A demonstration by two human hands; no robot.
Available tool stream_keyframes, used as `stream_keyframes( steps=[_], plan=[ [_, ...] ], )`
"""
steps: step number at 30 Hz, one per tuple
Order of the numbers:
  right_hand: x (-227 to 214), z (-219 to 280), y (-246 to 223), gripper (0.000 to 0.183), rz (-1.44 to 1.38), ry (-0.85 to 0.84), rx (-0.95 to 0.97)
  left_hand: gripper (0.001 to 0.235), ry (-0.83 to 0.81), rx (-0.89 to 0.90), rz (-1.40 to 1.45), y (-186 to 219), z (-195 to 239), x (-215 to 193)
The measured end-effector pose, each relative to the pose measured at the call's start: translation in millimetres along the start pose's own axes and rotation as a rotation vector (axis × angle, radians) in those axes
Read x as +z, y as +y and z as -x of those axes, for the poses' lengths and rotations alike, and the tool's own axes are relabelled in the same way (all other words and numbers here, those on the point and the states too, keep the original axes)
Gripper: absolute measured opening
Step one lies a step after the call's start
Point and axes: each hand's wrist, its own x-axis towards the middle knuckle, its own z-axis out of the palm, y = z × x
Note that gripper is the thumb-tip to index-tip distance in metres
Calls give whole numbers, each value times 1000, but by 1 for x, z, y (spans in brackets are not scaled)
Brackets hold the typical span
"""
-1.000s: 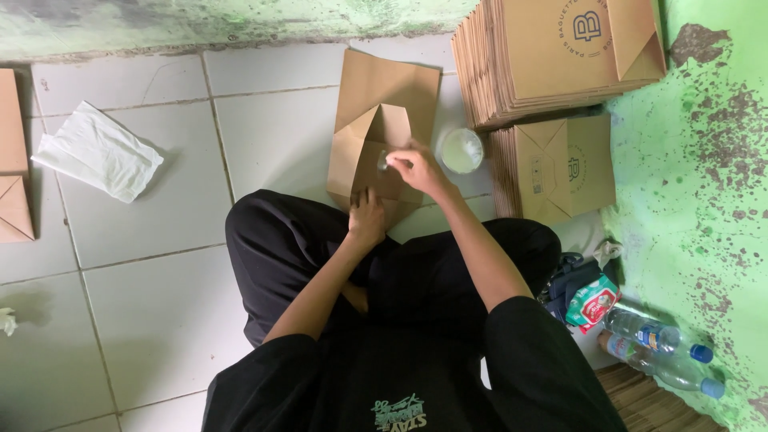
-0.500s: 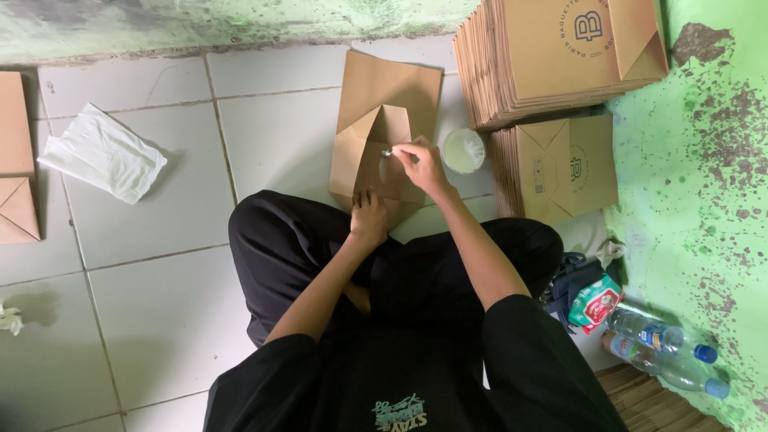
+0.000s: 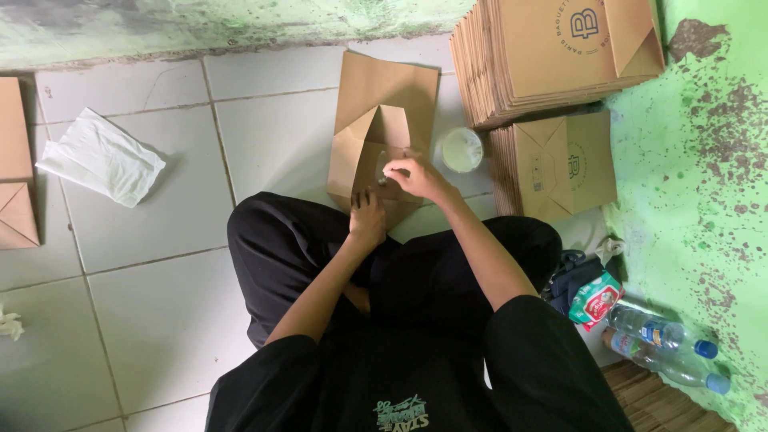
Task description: The person sits on the floor and assembles flat cardboard paper boxes. They apply a white adhesive from a small container using a stick to the box flaps, then fold and press the flaps to seal the box. The person repeats this process for multiple boxes, stacking the finished ones nearby.
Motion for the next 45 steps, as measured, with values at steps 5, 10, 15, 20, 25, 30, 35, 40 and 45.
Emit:
stream_keyframes(
  steps=[5,10,15,20,25,30,35,40,45],
  plan=[
    [-9,2,26,4,-9,284,82,66,-122,-11,35,0,-2,0],
    [-95,0,-11,13,-43,541,226,78,-175,1,47,-1,-2,-6],
    [-145,37,29,4,96,581,286,79,-159,-24,2,4,0,-11],
    [-114,69,75,3,57,577,432,69,-80,-80,90,5,-14,13],
    [-101,69,83,11,-17,533,482,59,-362,-216,233,14,-28,-110],
    [-93,70,105,10,62,513,481,115,-541,-288,412,21,-42,-130],
    [-103,68,92,12,35,634,483,110,-588,-263,398,19,-40,-160],
    [-107,70,96,19,-23,739,484,115,-610,-237,386,21,-40,-194],
    [-109,68,90,22,-119,795,503,116,-613,-229,375,19,-41,-182]
  ],
)
